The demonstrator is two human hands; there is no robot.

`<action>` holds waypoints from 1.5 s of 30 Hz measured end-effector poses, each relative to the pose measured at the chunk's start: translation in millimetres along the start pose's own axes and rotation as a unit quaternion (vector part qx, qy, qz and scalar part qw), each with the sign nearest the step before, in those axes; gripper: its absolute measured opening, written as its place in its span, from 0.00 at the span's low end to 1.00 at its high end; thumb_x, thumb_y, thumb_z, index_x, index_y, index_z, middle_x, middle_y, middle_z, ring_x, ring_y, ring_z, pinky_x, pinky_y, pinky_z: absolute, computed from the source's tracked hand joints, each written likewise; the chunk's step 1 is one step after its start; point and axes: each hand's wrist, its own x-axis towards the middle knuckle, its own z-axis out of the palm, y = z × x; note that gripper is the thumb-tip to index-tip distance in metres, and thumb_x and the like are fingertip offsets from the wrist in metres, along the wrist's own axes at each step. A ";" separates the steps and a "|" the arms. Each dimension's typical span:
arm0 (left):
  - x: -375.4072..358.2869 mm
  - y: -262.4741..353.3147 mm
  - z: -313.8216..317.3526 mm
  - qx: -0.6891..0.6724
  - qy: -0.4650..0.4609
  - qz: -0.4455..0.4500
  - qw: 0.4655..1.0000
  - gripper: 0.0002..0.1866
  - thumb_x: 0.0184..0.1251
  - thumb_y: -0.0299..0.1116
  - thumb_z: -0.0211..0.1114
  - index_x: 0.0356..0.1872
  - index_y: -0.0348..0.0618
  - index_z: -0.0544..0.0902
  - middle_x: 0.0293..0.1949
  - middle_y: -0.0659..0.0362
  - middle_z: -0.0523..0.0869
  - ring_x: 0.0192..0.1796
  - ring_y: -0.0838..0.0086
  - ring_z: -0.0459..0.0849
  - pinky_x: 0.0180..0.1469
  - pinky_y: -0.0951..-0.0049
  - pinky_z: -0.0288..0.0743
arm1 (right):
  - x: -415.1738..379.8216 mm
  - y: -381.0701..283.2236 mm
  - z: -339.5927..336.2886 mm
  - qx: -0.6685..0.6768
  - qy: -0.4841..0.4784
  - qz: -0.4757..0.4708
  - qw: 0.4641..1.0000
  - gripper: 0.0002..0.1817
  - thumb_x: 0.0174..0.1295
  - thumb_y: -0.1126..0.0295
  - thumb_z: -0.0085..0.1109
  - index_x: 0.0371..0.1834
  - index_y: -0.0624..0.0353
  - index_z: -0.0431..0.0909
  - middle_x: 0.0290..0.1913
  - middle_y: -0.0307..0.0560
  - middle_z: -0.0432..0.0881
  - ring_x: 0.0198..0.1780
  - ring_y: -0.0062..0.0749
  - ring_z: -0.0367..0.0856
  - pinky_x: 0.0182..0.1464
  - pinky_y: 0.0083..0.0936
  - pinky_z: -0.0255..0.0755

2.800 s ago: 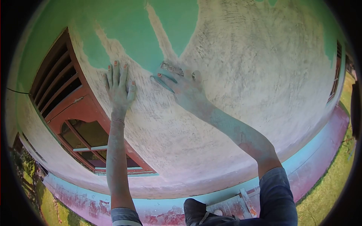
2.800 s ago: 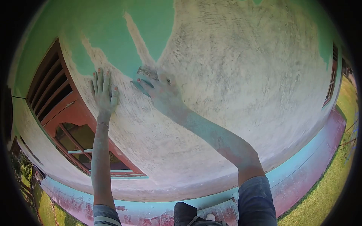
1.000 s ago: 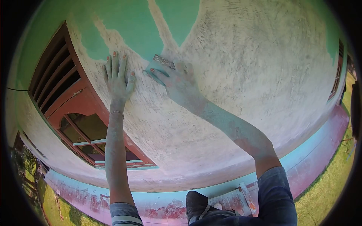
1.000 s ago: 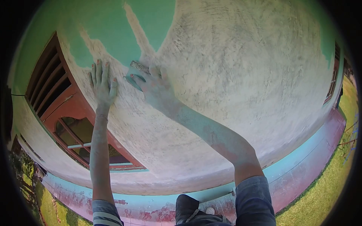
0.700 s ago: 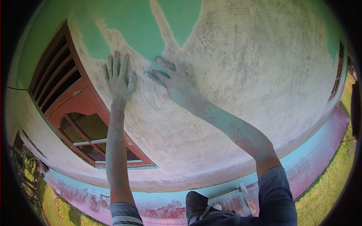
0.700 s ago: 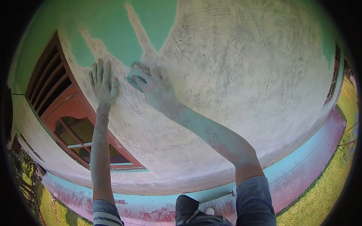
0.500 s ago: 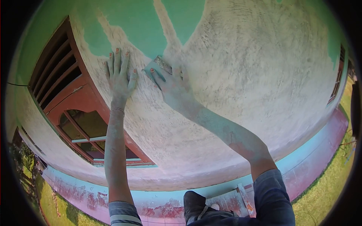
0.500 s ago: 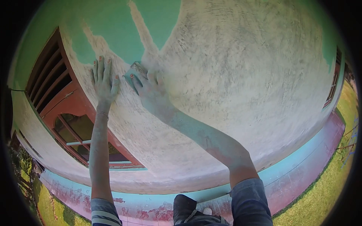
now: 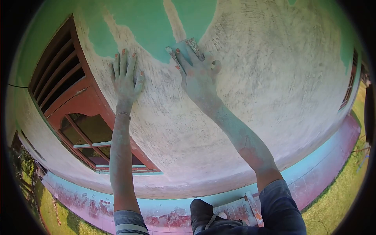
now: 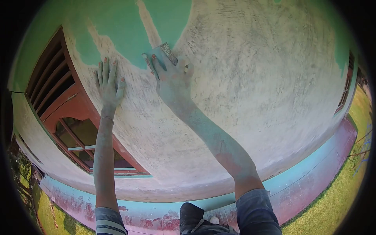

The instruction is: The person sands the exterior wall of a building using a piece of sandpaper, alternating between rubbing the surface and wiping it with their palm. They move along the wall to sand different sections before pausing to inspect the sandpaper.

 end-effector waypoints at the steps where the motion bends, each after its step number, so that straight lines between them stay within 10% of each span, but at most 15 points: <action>1: -0.1 -0.1 -0.9 -0.002 -0.003 -0.003 1.000 0.33 0.78 0.53 0.54 0.81 0.55 0.69 0.84 0.55 0.61 0.86 0.53 0.54 0.84 0.44 0.39 | -10.8 -16.4 8.2 -0.010 -0.010 -0.030 0.999 0.28 0.65 0.68 0.60 0.70 0.39 0.80 0.68 0.29 0.76 0.62 0.43 0.69 0.65 0.45 0.58; 5: 1.5 1.2 -2.3 0.001 -0.003 0.001 1.000 0.33 0.78 0.52 0.54 0.81 0.56 0.69 0.84 0.56 0.61 0.86 0.54 0.53 0.84 0.44 0.39 | -11.3 -6.0 6.7 0.056 -0.045 -0.092 0.993 0.27 0.64 0.69 0.60 0.69 0.41 0.81 0.66 0.32 0.77 0.63 0.44 0.70 0.66 0.46 0.59; 8: 0.7 -0.7 0.0 0.001 0.008 0.007 1.000 0.33 0.77 0.51 0.54 0.81 0.56 0.69 0.84 0.56 0.61 0.86 0.54 0.53 0.85 0.44 0.39 | 8.2 4.0 -15.4 0.076 0.019 0.029 0.997 0.28 0.64 0.69 0.60 0.70 0.41 0.80 0.66 0.31 0.77 0.64 0.43 0.70 0.66 0.46 0.59; 14: 1.4 0.6 -2.8 -0.003 -0.003 0.004 1.000 0.34 0.76 0.50 0.55 0.81 0.55 0.69 0.84 0.54 0.60 0.86 0.53 0.54 0.85 0.44 0.38 | -13.1 -7.6 4.4 0.052 -0.060 -0.098 0.992 0.25 0.66 0.68 0.59 0.68 0.42 0.81 0.64 0.28 0.78 0.64 0.43 0.70 0.66 0.47 0.59; 17: 1.0 -0.7 -1.7 0.000 -0.001 0.005 1.000 0.34 0.76 0.50 0.55 0.81 0.54 0.68 0.84 0.54 0.60 0.86 0.53 0.54 0.85 0.44 0.37 | 1.8 -1.3 -11.4 0.069 0.012 0.026 0.997 0.25 0.66 0.68 0.59 0.68 0.42 0.81 0.65 0.30 0.77 0.64 0.43 0.70 0.66 0.48 0.60; 20: 2.1 0.7 -4.2 -0.008 -0.015 -0.005 1.000 0.34 0.76 0.50 0.55 0.81 0.54 0.68 0.84 0.54 0.60 0.86 0.53 0.54 0.85 0.44 0.37 | -29.4 -26.7 16.1 -0.001 -0.058 -0.134 0.989 0.27 0.66 0.67 0.60 0.70 0.41 0.79 0.66 0.32 0.77 0.63 0.44 0.70 0.67 0.49 0.60; 26: 1.1 0.4 -2.0 -0.005 -0.004 -0.001 1.000 0.34 0.77 0.50 0.55 0.81 0.54 0.68 0.85 0.54 0.60 0.86 0.53 0.54 0.85 0.44 0.36 | -1.4 -5.1 -11.7 0.060 0.013 0.026 0.998 0.26 0.66 0.66 0.61 0.70 0.41 0.80 0.66 0.32 0.76 0.62 0.46 0.70 0.66 0.49 0.60; 29: 1.5 1.1 -4.6 -0.007 -0.016 -0.007 1.000 0.34 0.77 0.50 0.55 0.81 0.54 0.68 0.85 0.54 0.60 0.86 0.53 0.53 0.85 0.44 0.36 | -34.1 -20.9 21.1 -0.015 -0.050 -0.154 0.987 0.24 0.68 0.64 0.59 0.69 0.42 0.81 0.68 0.33 0.74 0.60 0.45 0.70 0.64 0.50 0.60; 35: 1.3 0.9 -4.6 -0.008 -0.018 -0.010 1.000 0.34 0.77 0.50 0.55 0.81 0.54 0.68 0.85 0.53 0.60 0.86 0.52 0.53 0.85 0.44 0.36 | -8.7 -16.7 -3.8 0.021 -0.011 0.003 1.000 0.25 0.71 0.63 0.55 0.72 0.43 0.79 0.70 0.36 0.73 0.60 0.44 0.70 0.61 0.50 0.61; 38: 2.3 3.2 -6.8 -0.003 -0.021 -0.009 1.000 0.34 0.77 0.50 0.55 0.81 0.53 0.68 0.85 0.54 0.59 0.86 0.52 0.53 0.85 0.44 0.36 | -25.7 -23.0 22.8 0.018 -0.032 -0.129 0.991 0.26 0.71 0.61 0.56 0.72 0.44 0.78 0.70 0.34 0.73 0.59 0.43 0.71 0.61 0.48 0.61; 45: 1.1 1.5 -6.5 -0.007 -0.021 -0.008 1.000 0.33 0.78 0.50 0.53 0.81 0.53 0.68 0.85 0.54 0.59 0.86 0.53 0.53 0.85 0.44 0.36 | -13.0 -18.1 -2.9 0.006 0.005 -0.051 0.999 0.22 0.69 0.62 0.57 0.67 0.43 0.82 0.70 0.26 0.74 0.60 0.42 0.71 0.63 0.43 0.60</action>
